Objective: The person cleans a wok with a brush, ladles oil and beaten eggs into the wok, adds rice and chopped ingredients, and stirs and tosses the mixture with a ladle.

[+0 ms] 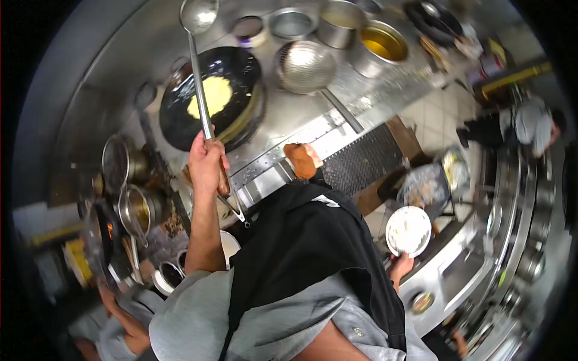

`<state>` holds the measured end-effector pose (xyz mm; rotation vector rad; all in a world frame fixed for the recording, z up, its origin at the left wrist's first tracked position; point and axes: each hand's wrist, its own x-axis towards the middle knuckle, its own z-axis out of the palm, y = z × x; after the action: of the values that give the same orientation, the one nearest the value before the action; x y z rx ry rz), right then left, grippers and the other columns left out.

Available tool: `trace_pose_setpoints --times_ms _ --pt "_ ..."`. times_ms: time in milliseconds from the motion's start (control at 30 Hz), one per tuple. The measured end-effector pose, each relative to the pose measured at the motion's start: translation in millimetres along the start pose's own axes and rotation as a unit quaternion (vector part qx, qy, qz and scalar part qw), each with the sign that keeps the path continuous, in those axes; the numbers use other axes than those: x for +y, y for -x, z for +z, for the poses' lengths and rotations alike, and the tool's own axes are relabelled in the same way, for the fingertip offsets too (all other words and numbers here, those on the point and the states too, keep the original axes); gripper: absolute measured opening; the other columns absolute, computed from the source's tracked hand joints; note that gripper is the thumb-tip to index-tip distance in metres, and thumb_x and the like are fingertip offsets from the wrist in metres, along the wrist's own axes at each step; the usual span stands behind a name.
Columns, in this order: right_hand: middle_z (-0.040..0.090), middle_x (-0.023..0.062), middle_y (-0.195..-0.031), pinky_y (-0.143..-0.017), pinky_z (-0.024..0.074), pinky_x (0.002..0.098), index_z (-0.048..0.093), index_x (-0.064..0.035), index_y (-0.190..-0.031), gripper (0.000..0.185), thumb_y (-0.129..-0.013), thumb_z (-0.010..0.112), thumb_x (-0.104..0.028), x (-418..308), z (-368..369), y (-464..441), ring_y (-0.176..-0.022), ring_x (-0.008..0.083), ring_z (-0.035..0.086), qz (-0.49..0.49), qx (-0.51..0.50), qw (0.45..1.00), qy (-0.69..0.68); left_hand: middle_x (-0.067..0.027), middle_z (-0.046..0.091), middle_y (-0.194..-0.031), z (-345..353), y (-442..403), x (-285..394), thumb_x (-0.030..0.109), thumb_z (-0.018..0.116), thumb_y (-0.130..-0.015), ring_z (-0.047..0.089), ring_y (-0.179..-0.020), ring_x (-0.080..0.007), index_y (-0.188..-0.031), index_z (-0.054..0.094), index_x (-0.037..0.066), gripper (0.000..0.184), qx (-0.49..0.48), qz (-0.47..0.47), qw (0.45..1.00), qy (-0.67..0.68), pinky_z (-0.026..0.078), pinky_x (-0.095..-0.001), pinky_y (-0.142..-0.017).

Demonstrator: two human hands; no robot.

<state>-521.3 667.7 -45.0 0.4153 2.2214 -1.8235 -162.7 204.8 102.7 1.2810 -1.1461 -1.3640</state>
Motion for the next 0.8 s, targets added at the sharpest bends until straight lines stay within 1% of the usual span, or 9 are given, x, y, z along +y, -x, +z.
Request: trace_pose_setpoints --times_ms 67,233,267,300,400,500,600,700,800 --pt "0.068 0.0069 -0.087 -0.048 0.0467 0.027 0.063 0.0012 -0.11 0.026 -0.088 0.056 -0.01 8.7 79.4 -86.8 -0.059 0.0128 0.058 -0.143 -0.211 0.965 0.062 0.0002 0.054 -0.073 -23.0 9.2 -3.4 0.002 0.052 -0.091 0.05 -0.048 -0.0083 -0.132 0.048 -0.002 0.041 0.044 -0.01 0.999 -0.004 0.04 -0.0218 -0.045" --pt "0.06 0.0013 -0.077 -0.057 0.045 0.0256 0.062 -0.0004 -0.103 0.018 -0.088 0.059 -0.009 -114.1 411.4 -23.2 -0.065 0.0084 0.053 -0.269 -0.554 0.776 0.136 0.0013 0.053 -0.071 -67.7 68.7 -9.4 0.002 0.052 -0.092 0.049 -0.048 -0.0068 -0.13 0.05 -0.003 0.039 0.158 -0.052 0.984 -0.058 0.04 -0.0212 -0.046" --pt "0.058 0.0005 -0.076 -0.061 0.0439 0.0262 0.062 -0.0003 -0.098 0.014 -0.087 0.059 -0.008 -129.7 471.0 1.8 -0.069 0.0081 0.052 -0.445 -0.553 0.681 0.179 0.0014 0.053 -0.07 -65.9 81.9 -5.2 0.001 0.051 -0.092 0.048 -0.048 -0.0065 -0.13 0.05 -0.003 0.039 0.183 -0.058 0.98 -0.057 0.04 -0.0212 -0.046" --pt "0.054 0.0019 -0.073 -0.059 0.0436 0.029 0.06 -0.0006 -0.09 0.008 -0.086 0.06 -0.007 -162.2 512.9 65.0 -0.068 0.0099 0.052 -0.386 -0.613 0.671 0.159 0.0016 0.053 -0.07 -62.8 94.9 -0.9 0.0 0.051 -0.092 0.048 -0.049 -0.0062 -0.13 0.05 -0.004 0.039 0.208 -0.067 0.974 -0.056 0.04 -0.0212 -0.046" --pt "0.063 0.0192 -0.092 -0.068 0.0496 0.0432 0.059 -0.0002 -0.091 0.015 -0.08 0.063 -0.009 -156.4 648.7 162.3 -0.079 0.0389 0.061 -0.613 -0.61 0.487 0.125 0.0009 0.054 -0.07 -53.2 121.6 3.5 0.0 0.052 -0.092 0.049 -0.049 -0.0065 -0.13 0.05 -0.003 0.039 0.254 -0.097 0.961 -0.046 0.041 -0.0209 -0.047" --pt "0.061 0.0194 -0.125 -0.078 0.0558 0.044 0.063 -0.003 -0.093 0.013 -0.083 0.058 -0.01 -120.2 711.0 250.5 -0.091 0.0372 0.067 -0.707 -0.597 0.373 0.066 0.0007 0.054 -0.072 -32.3 139.5 -2.0 -0.001 0.053 -0.091 0.05 -0.05 -0.007 -0.13 0.05 -0.003 0.039 0.319 -0.122 0.94 -0.028 0.041 -0.0213 -0.046" --pt "0.051 0.0251 -0.139 -0.078 0.0571 0.0468 0.067 -0.0064 -0.107 0.025 -0.088 0.051 -0.011 -48.2 762.7 286.6 -0.09 0.0389 0.07 -0.748 -0.564 0.209 0.281 0.0008 0.055 -0.075 -12.7 147.5 -2.3 -0.001 0.054 -0.092 0.049 -0.052 -0.0065 -0.137 0.046 -0.003 0.046 0.334 -0.145 0.931 -0.034 0.041 -0.0211 -0.048" --pt "0.058 0.0211 -0.129 -0.081 0.0566 0.0465 0.066 -0.007 -0.102 0.019 -0.086 0.054 -0.009 -28.3 794.0 311.6 -0.094 0.0379 0.069 -0.72 -0.545 0.339 0.265 0.0011 0.055 -0.078 0.5 153.7 -3.8 -0.001 0.057 -0.091 0.051 -0.06 -0.0039 -0.141 0.045 0.0 0.051 0.361 -0.168 0.912 -0.096 0.042 -0.0203 -0.052" --pt "0.06 0.0209 -0.124 -0.083 0.0552 0.0496 0.066 -0.0066 -0.101 0.019 -0.083 0.058 -0.008 -76.1 800.4 309.5 -0.095 0.0417 0.067 -0.686 -0.549 0.415 0.238 -0.0115 0.063 -0.087 -2.2 162.7 -5.4 0.0 0.059 -0.091 0.061 -0.068 -0.0224 -0.145 0.04 0.001 0.058 0.317 -0.131 0.891 -0.299 0.05 -0.0317 -0.063"
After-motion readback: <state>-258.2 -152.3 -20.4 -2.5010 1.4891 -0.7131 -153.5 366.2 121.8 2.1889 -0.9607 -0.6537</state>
